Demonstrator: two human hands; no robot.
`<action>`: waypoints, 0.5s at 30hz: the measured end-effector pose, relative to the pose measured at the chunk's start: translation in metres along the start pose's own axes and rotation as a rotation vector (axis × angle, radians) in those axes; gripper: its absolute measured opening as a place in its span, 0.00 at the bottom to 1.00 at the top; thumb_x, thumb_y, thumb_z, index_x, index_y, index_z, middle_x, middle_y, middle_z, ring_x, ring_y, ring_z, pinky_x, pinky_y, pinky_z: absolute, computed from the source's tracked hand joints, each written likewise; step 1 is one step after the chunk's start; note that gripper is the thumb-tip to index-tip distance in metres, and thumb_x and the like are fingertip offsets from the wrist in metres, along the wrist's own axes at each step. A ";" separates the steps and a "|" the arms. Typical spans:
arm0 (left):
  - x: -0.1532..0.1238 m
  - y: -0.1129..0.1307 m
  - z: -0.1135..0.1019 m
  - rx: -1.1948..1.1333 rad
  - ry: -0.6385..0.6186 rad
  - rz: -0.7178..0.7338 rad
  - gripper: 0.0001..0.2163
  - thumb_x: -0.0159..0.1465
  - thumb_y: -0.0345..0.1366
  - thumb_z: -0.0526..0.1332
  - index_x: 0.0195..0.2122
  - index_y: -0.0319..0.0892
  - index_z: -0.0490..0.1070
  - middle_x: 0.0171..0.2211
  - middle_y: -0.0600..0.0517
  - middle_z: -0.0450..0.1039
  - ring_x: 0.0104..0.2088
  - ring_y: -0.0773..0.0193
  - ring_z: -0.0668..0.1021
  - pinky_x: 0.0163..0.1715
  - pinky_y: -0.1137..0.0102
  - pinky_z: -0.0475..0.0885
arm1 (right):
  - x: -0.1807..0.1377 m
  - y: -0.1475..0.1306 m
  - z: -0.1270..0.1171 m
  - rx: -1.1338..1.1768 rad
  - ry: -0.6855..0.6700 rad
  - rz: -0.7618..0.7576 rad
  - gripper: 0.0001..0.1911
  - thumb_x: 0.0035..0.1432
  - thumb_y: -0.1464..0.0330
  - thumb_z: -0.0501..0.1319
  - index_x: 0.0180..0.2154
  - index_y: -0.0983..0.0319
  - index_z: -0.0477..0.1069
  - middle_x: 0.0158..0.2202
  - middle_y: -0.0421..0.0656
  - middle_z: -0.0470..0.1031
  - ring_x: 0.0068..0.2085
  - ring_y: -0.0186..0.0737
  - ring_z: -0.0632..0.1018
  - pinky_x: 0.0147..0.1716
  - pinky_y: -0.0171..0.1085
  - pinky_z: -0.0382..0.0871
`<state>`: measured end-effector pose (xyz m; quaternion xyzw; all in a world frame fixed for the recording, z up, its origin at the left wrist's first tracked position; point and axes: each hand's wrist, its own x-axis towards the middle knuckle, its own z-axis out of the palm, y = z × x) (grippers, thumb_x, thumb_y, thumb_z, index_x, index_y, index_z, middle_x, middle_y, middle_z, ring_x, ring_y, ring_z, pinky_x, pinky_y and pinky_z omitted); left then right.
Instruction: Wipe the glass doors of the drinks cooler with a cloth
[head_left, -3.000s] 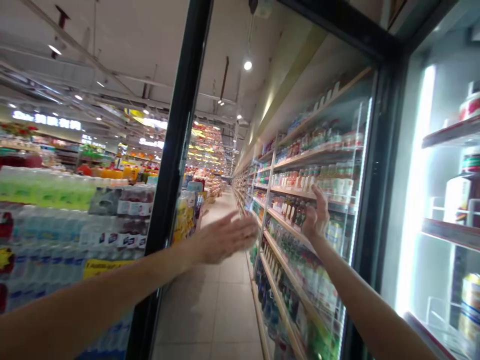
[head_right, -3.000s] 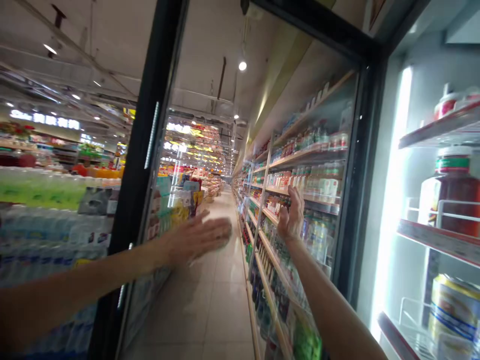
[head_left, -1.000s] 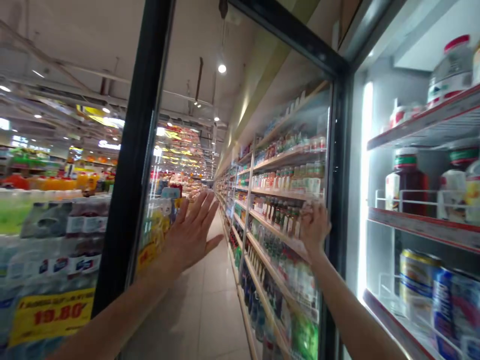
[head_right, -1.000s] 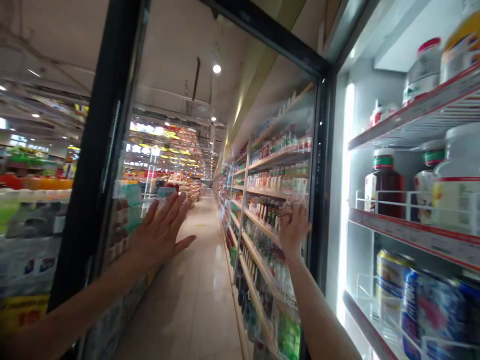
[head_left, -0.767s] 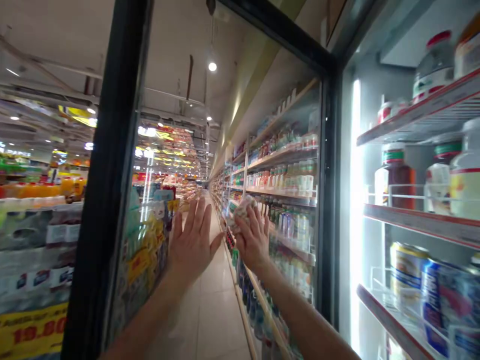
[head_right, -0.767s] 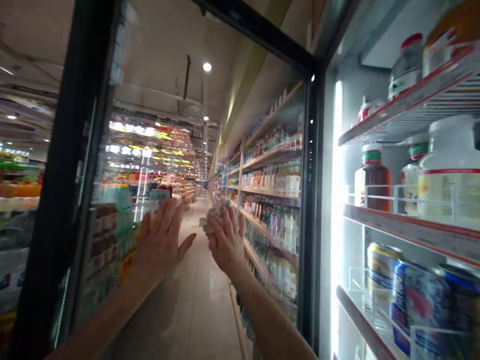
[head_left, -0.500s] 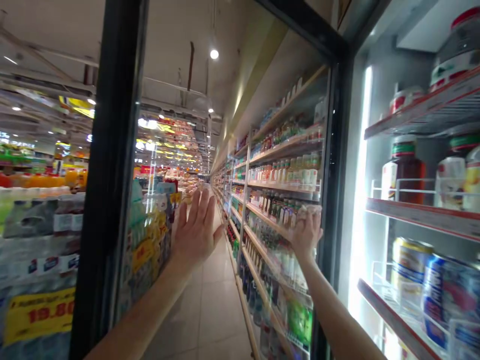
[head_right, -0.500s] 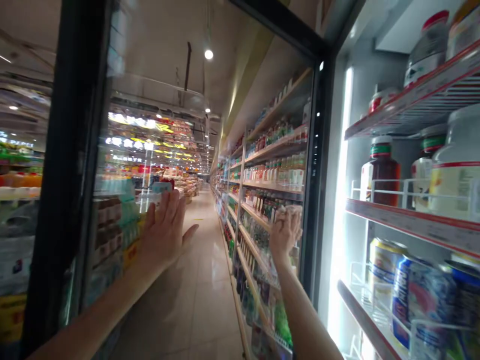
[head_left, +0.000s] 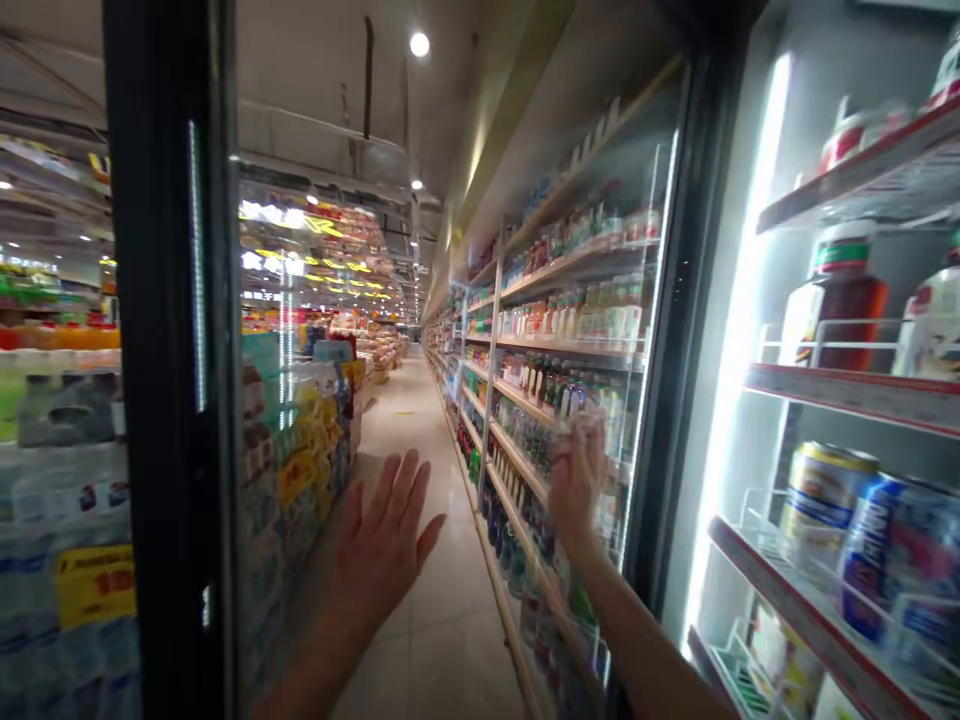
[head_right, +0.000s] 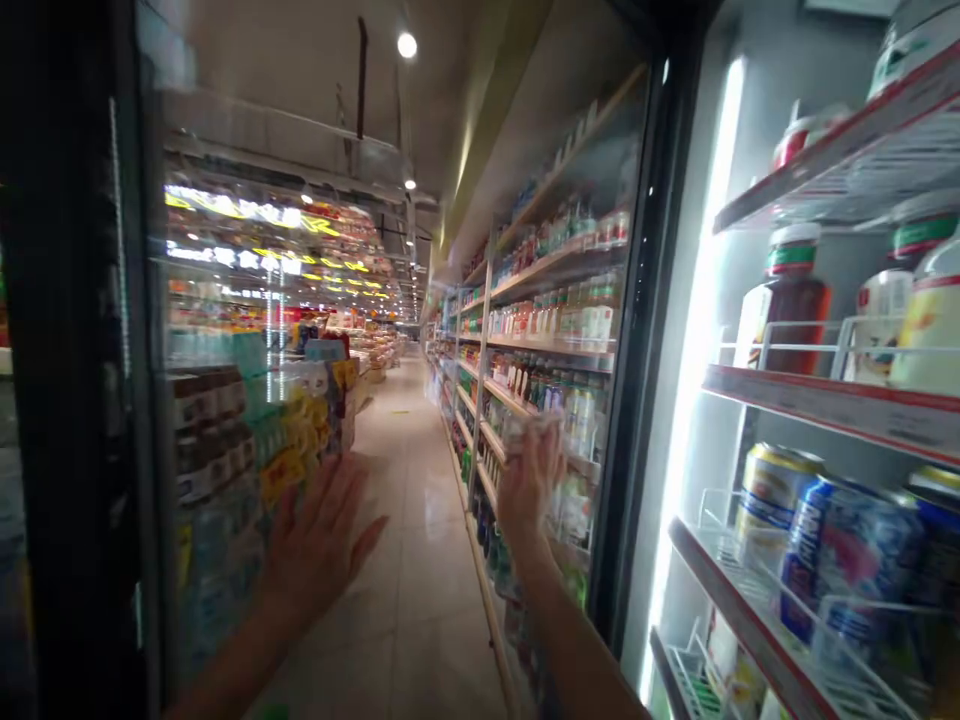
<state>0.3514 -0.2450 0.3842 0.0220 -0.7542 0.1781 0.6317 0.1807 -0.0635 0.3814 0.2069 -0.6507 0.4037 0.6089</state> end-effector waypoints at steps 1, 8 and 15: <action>0.002 -0.001 0.000 0.007 0.002 0.005 0.33 0.63 0.43 0.55 0.65 0.42 0.41 0.58 0.44 0.62 0.62 0.58 0.59 0.63 0.58 0.43 | -0.011 -0.021 0.001 0.044 -0.064 -0.159 0.25 0.60 0.71 0.47 0.59 0.57 0.59 0.63 0.50 0.55 0.65 0.50 0.52 0.58 0.59 0.49; 0.002 -0.007 -0.001 0.055 -0.022 0.062 0.34 0.63 0.42 0.56 0.65 0.40 0.39 0.59 0.44 0.60 0.63 0.59 0.55 0.64 0.58 0.42 | -0.031 0.007 -0.007 -0.048 -0.074 -0.101 0.26 0.59 0.73 0.47 0.59 0.56 0.57 0.63 0.50 0.56 0.64 0.49 0.55 0.58 0.61 0.48; -0.004 -0.014 0.004 0.042 -0.041 0.077 0.34 0.63 0.42 0.55 0.65 0.39 0.38 0.60 0.42 0.58 0.63 0.57 0.55 0.63 0.55 0.44 | -0.086 -0.030 -0.003 0.071 -0.333 -0.374 0.29 0.56 0.76 0.52 0.58 0.51 0.60 0.63 0.44 0.56 0.65 0.49 0.53 0.60 0.57 0.48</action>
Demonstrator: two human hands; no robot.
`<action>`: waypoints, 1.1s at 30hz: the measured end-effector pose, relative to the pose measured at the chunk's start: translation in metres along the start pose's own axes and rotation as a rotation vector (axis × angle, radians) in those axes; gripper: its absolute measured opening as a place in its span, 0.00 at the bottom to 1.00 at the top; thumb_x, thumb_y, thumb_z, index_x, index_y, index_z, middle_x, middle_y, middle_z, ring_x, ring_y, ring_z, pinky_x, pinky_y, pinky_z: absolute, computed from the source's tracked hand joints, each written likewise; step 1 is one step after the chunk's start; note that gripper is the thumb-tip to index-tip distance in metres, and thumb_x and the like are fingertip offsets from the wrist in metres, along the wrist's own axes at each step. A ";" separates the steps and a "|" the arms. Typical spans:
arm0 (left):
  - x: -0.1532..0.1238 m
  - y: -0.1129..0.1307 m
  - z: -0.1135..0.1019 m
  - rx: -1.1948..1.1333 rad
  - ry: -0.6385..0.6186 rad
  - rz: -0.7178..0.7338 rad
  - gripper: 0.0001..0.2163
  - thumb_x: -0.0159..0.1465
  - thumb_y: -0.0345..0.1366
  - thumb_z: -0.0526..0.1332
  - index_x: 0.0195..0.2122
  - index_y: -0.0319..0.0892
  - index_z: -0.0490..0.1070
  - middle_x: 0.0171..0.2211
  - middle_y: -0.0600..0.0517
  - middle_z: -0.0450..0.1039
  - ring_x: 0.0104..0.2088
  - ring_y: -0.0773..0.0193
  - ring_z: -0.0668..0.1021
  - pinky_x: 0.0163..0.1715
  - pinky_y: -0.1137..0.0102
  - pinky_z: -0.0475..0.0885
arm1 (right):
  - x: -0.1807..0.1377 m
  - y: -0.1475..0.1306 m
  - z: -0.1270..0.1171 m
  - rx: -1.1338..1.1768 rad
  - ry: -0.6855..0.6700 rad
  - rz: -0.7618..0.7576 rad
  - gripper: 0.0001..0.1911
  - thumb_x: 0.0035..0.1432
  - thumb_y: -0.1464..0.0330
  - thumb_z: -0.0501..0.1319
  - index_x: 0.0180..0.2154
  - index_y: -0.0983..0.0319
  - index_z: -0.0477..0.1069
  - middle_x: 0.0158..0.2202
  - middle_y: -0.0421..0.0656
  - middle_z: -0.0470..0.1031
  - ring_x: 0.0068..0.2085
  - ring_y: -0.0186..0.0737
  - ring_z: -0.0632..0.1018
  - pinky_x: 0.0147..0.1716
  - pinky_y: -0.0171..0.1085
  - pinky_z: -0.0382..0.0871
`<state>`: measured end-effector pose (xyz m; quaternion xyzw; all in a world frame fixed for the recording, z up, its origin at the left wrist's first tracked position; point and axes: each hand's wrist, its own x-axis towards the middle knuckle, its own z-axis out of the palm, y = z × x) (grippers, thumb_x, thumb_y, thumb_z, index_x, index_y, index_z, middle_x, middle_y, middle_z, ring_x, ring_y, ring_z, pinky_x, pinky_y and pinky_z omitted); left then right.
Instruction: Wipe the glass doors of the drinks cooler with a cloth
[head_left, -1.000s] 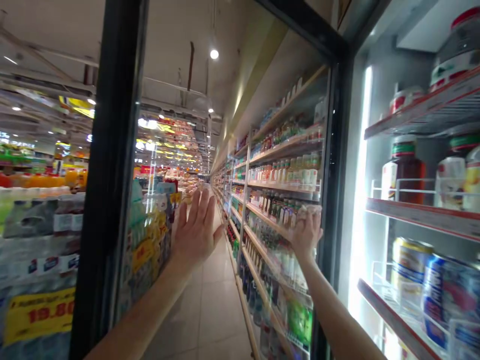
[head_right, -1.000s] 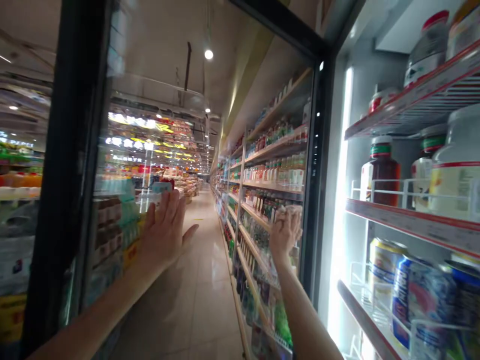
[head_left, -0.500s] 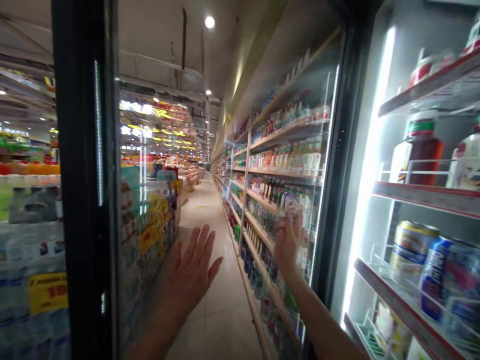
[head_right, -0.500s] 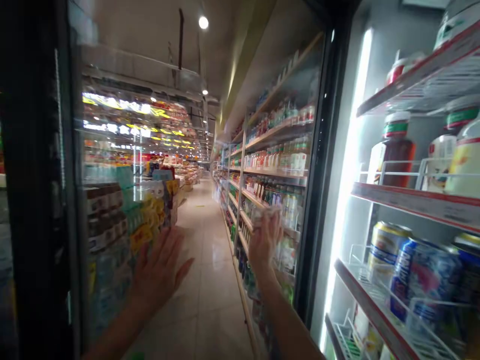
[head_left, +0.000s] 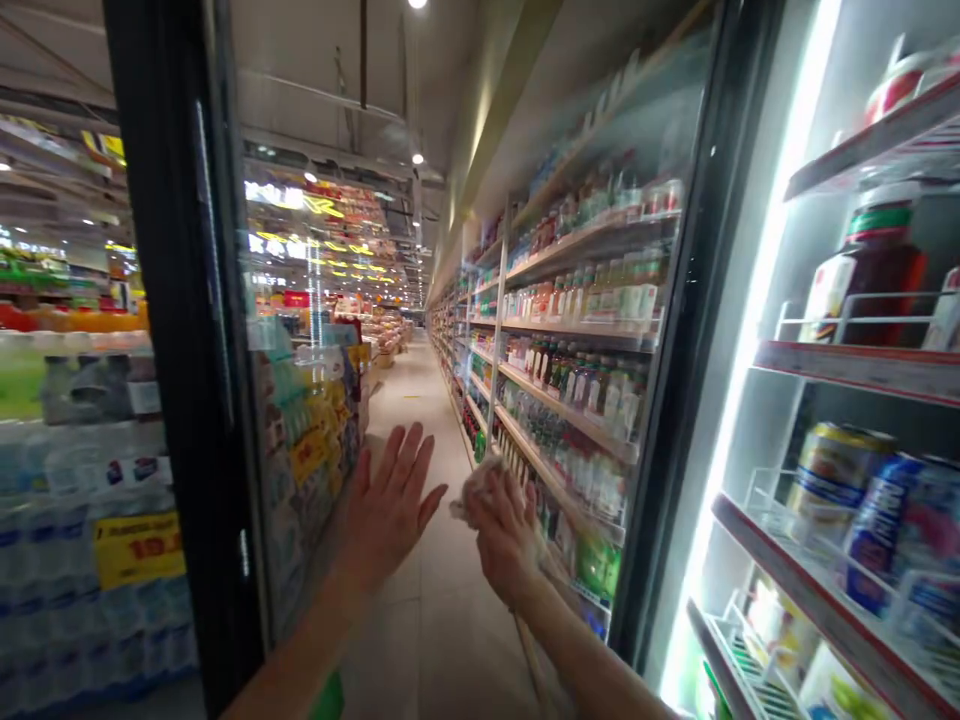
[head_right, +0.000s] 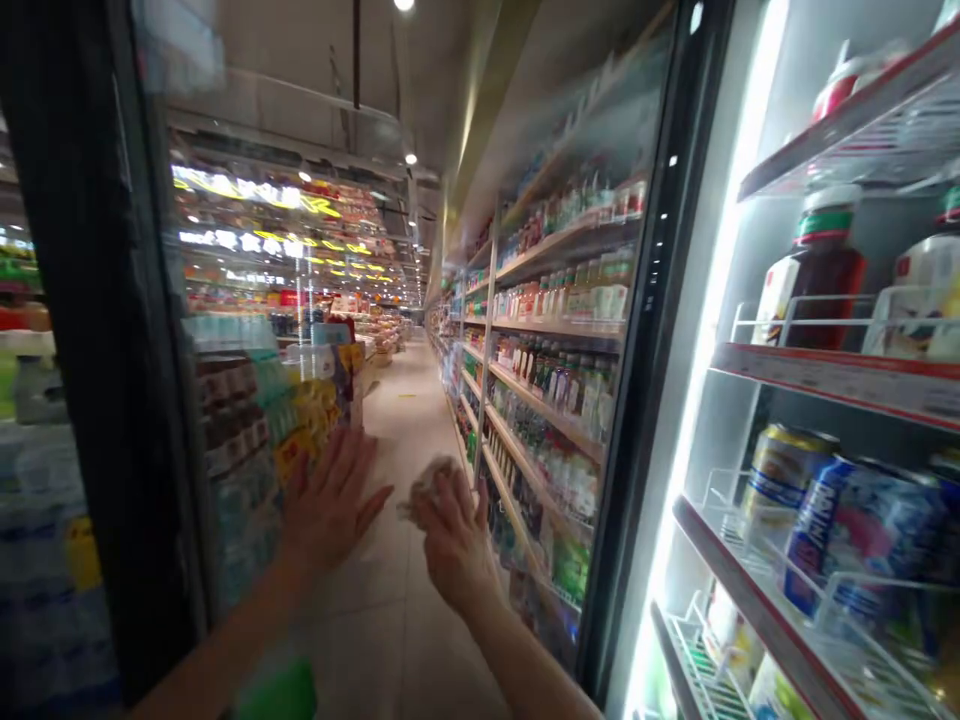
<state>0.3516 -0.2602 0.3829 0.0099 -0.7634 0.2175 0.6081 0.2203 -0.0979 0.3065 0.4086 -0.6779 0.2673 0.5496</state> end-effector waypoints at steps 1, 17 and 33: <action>-0.008 0.000 0.000 0.001 -0.016 -0.005 0.34 0.63 0.41 0.55 0.65 0.39 0.38 0.60 0.42 0.57 0.63 0.56 0.55 0.63 0.54 0.44 | -0.009 -0.001 0.001 -0.001 -0.036 -0.053 0.29 0.55 0.77 0.52 0.56 0.49 0.62 0.62 0.42 0.59 0.65 0.48 0.55 0.61 0.56 0.48; -0.072 0.005 0.001 0.009 -0.140 -0.114 0.34 0.63 0.38 0.55 0.65 0.41 0.37 0.61 0.40 0.53 0.63 0.53 0.53 0.62 0.46 0.45 | -0.038 -0.006 0.009 -0.023 0.001 0.184 0.30 0.57 0.75 0.50 0.61 0.51 0.56 0.63 0.47 0.57 0.64 0.52 0.56 0.58 0.62 0.48; -0.074 0.007 -0.002 0.065 -0.147 -0.116 0.33 0.64 0.38 0.54 0.65 0.40 0.37 0.62 0.41 0.52 0.64 0.53 0.53 0.62 0.47 0.46 | -0.008 -0.002 0.004 -0.033 0.145 0.396 0.30 0.61 0.72 0.46 0.64 0.57 0.45 0.66 0.53 0.45 0.66 0.55 0.48 0.56 0.66 0.48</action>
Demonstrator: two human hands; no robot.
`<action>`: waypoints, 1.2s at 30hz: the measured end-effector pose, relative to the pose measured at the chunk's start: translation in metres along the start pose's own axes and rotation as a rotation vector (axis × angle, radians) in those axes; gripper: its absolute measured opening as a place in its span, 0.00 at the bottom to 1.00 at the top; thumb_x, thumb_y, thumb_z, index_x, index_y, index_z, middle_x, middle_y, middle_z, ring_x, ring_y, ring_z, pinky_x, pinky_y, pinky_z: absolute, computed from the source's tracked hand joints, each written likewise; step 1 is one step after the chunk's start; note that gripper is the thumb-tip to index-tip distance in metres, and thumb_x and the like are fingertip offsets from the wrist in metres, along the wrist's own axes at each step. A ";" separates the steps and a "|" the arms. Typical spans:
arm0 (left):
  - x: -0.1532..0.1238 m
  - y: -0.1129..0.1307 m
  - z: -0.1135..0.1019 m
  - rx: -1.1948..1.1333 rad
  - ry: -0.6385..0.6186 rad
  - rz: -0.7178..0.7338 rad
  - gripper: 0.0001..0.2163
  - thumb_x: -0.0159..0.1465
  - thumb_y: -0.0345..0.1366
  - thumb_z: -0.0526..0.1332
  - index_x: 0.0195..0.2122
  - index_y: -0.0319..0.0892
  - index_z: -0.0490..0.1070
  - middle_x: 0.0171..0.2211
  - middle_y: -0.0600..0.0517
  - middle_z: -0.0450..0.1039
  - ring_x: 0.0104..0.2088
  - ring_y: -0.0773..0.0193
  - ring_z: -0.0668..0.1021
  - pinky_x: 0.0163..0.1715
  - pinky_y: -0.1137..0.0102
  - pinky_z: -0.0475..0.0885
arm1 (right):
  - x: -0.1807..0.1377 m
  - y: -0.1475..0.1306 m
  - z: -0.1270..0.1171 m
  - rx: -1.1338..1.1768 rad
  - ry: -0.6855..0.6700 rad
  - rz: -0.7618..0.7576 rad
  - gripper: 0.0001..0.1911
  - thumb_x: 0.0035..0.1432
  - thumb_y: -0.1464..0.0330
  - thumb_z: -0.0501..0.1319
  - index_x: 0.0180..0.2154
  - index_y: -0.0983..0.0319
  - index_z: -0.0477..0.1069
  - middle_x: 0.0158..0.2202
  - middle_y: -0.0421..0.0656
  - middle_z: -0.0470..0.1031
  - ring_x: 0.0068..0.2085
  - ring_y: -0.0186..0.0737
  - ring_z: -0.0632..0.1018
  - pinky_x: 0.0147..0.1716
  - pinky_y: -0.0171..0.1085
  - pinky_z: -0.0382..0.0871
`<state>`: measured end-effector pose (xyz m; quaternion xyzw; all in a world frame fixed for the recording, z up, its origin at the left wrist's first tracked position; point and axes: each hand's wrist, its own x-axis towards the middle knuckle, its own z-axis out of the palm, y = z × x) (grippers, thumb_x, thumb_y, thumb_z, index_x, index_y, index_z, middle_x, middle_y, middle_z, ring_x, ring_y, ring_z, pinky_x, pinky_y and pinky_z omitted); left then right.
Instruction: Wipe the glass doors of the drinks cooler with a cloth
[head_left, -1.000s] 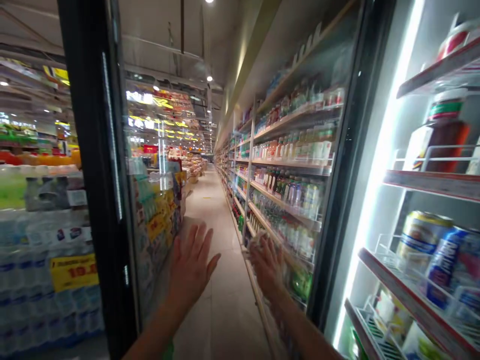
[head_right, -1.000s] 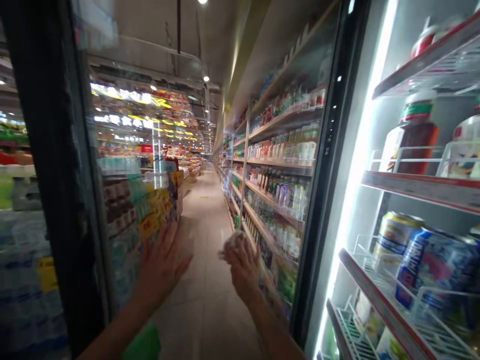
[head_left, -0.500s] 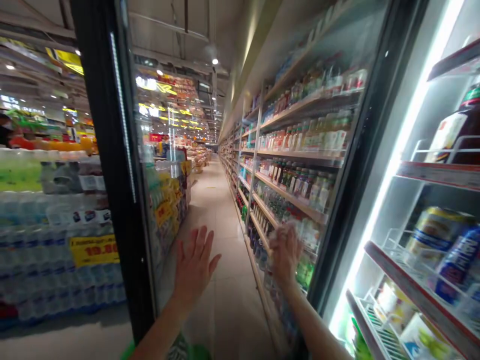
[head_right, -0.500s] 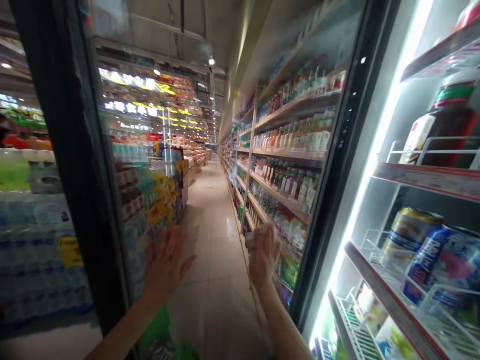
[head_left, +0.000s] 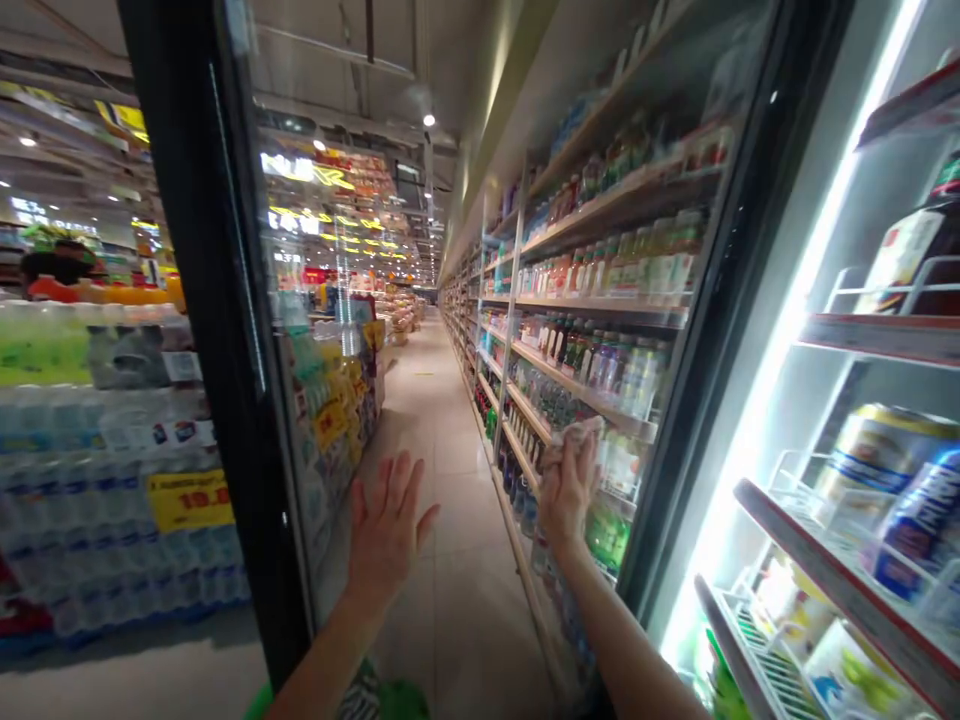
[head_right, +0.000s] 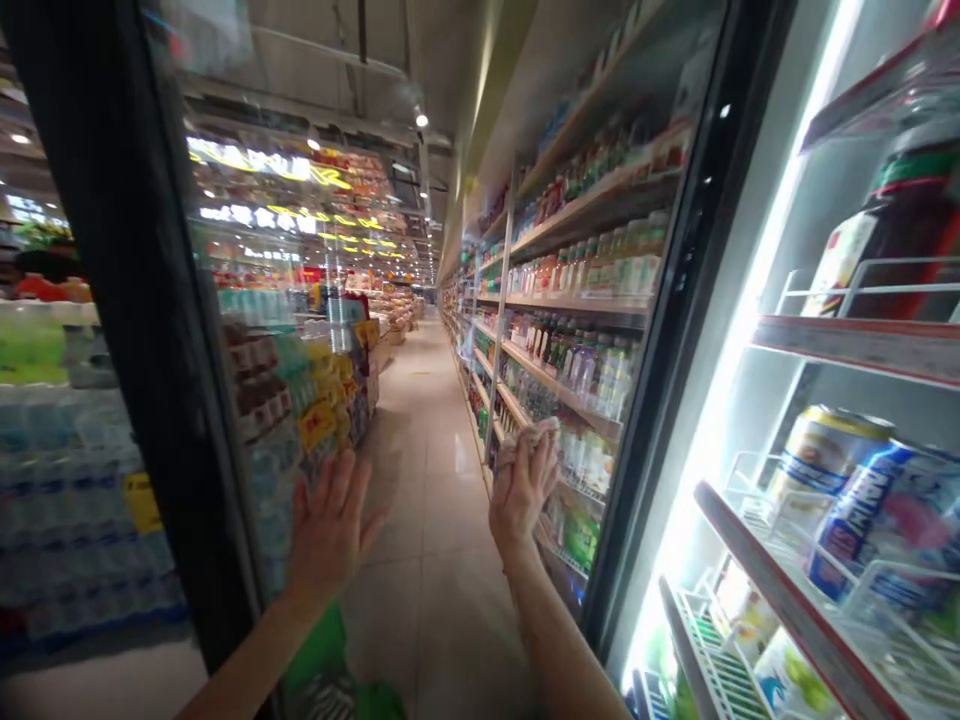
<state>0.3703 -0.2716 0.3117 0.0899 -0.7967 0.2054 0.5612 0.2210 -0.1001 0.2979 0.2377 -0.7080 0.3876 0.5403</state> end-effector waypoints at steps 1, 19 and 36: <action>0.000 0.001 0.000 -0.009 -0.001 -0.005 0.33 0.64 0.38 0.55 0.65 0.40 0.37 0.62 0.41 0.52 0.64 0.53 0.52 0.62 0.47 0.46 | -0.001 -0.008 0.000 0.024 -0.061 -0.078 0.29 0.61 0.72 0.47 0.64 0.57 0.47 0.66 0.52 0.46 0.66 0.54 0.48 0.57 0.64 0.47; 0.001 0.010 -0.002 -0.018 0.052 -0.031 0.32 0.63 0.36 0.55 0.65 0.37 0.39 0.60 0.40 0.57 0.65 0.57 0.46 0.63 0.51 0.41 | 0.009 -0.003 0.000 -0.003 -0.098 -0.172 0.30 0.63 0.70 0.46 0.65 0.55 0.43 0.66 0.49 0.46 0.66 0.52 0.49 0.59 0.61 0.44; 0.040 -0.001 -0.007 -0.032 0.112 0.004 0.31 0.63 0.38 0.55 0.65 0.39 0.42 0.59 0.41 0.59 0.64 0.57 0.53 0.63 0.53 0.41 | 0.036 -0.017 -0.002 0.076 0.113 0.060 0.24 0.62 0.68 0.46 0.59 0.62 0.59 0.63 0.53 0.55 0.65 0.51 0.53 0.59 0.60 0.46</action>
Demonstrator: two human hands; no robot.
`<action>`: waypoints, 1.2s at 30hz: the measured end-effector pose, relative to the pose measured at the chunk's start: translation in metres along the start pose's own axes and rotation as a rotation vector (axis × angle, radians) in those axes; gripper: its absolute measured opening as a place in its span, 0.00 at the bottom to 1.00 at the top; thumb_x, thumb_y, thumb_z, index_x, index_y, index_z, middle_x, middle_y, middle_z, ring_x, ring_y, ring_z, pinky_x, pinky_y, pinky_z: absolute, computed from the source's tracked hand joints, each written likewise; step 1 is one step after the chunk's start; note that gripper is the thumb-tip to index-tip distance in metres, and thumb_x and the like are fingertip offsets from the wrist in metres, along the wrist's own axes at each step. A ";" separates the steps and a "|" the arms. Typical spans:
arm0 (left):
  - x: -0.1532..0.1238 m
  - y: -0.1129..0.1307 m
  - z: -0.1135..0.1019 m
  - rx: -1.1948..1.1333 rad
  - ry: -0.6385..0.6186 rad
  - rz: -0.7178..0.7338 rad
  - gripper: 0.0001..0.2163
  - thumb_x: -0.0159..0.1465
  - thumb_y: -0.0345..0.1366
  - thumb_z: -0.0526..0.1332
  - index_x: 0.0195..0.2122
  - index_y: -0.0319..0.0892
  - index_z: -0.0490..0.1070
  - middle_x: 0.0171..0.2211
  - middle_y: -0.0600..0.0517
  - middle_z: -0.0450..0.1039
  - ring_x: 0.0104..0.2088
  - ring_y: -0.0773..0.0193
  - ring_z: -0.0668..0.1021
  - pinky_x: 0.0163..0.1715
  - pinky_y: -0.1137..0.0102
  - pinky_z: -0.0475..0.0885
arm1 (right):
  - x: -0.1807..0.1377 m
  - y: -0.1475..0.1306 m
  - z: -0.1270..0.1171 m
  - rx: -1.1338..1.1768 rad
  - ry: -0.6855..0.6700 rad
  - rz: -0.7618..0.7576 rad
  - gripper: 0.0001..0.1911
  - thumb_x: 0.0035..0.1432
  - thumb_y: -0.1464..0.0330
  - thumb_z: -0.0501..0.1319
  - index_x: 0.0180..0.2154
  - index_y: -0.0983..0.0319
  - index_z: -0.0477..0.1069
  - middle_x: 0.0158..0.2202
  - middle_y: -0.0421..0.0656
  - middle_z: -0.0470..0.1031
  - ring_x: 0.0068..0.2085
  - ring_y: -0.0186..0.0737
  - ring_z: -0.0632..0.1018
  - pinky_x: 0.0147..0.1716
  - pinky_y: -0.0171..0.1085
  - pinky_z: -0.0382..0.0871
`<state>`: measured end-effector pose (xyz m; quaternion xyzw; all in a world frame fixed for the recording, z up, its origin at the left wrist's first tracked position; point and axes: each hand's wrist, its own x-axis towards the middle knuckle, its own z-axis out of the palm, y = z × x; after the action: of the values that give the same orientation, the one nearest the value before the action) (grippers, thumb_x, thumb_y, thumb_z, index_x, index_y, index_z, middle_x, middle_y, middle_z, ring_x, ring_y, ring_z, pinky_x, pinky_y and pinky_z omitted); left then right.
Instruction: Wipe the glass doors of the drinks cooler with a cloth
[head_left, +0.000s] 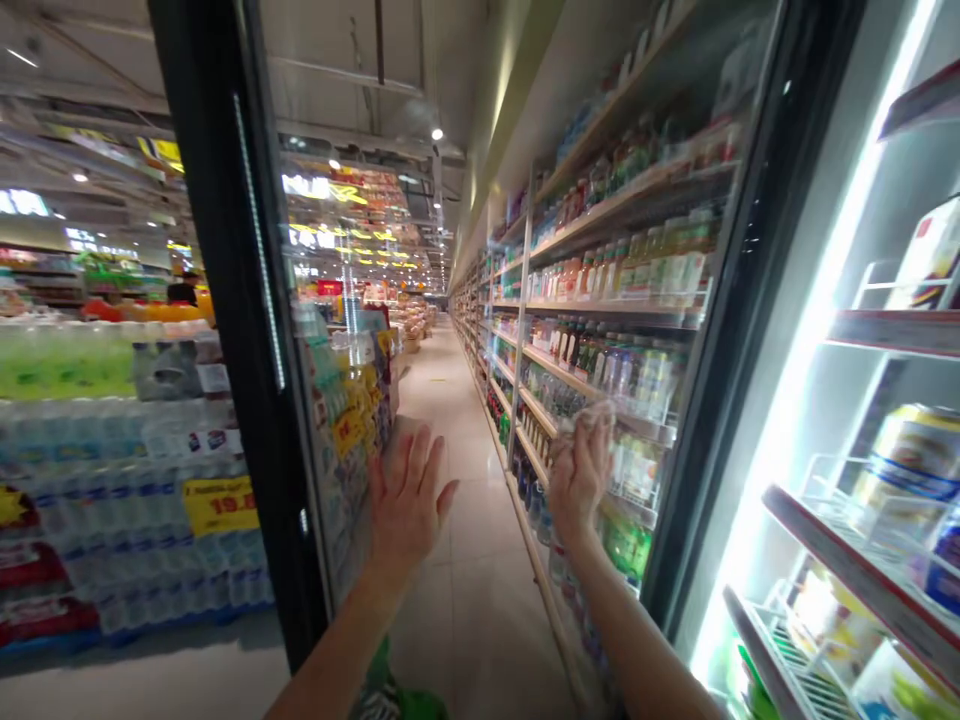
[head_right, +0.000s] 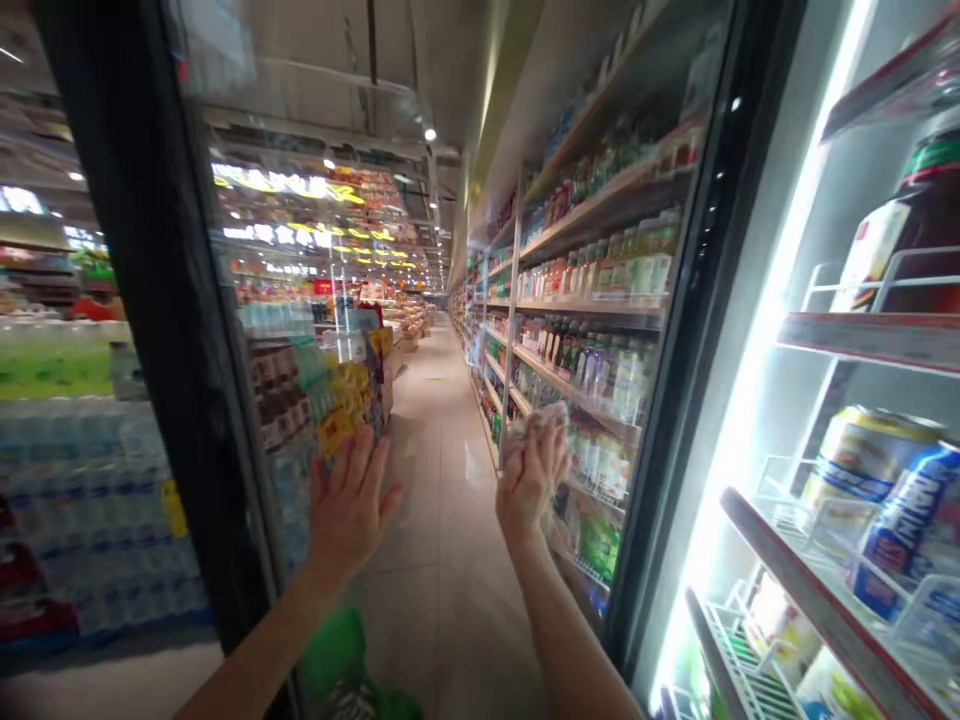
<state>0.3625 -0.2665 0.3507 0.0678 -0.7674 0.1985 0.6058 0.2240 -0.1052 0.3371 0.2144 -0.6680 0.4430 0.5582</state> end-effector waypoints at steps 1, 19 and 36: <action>0.000 0.000 0.000 0.010 0.006 0.010 0.32 0.63 0.38 0.55 0.65 0.39 0.42 0.59 0.41 0.59 0.65 0.58 0.52 0.63 0.53 0.41 | -0.004 -0.010 0.000 0.016 -0.063 -0.105 0.23 0.62 0.69 0.48 0.58 0.61 0.61 0.62 0.50 0.58 0.65 0.50 0.54 0.60 0.58 0.45; 0.001 -0.001 0.000 0.024 0.053 0.022 0.32 0.63 0.36 0.56 0.65 0.40 0.40 0.61 0.40 0.55 0.65 0.55 0.50 0.62 0.50 0.44 | 0.021 0.051 -0.007 -0.052 -0.145 -0.382 0.21 0.59 0.69 0.50 0.54 0.56 0.66 0.60 0.45 0.63 0.63 0.47 0.58 0.61 0.56 0.45; 0.039 -0.007 -0.012 -0.001 0.109 0.000 0.27 0.62 0.36 0.56 0.62 0.40 0.53 0.59 0.41 0.60 0.64 0.55 0.55 0.62 0.53 0.46 | 0.067 0.083 -0.005 -0.082 0.172 0.069 0.24 0.61 0.69 0.44 0.56 0.65 0.63 0.62 0.57 0.56 0.63 0.55 0.58 0.55 0.64 0.51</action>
<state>0.3654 -0.2629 0.3914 0.0565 -0.7335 0.2016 0.6467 0.1430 -0.0449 0.3704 0.1294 -0.6421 0.4508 0.6064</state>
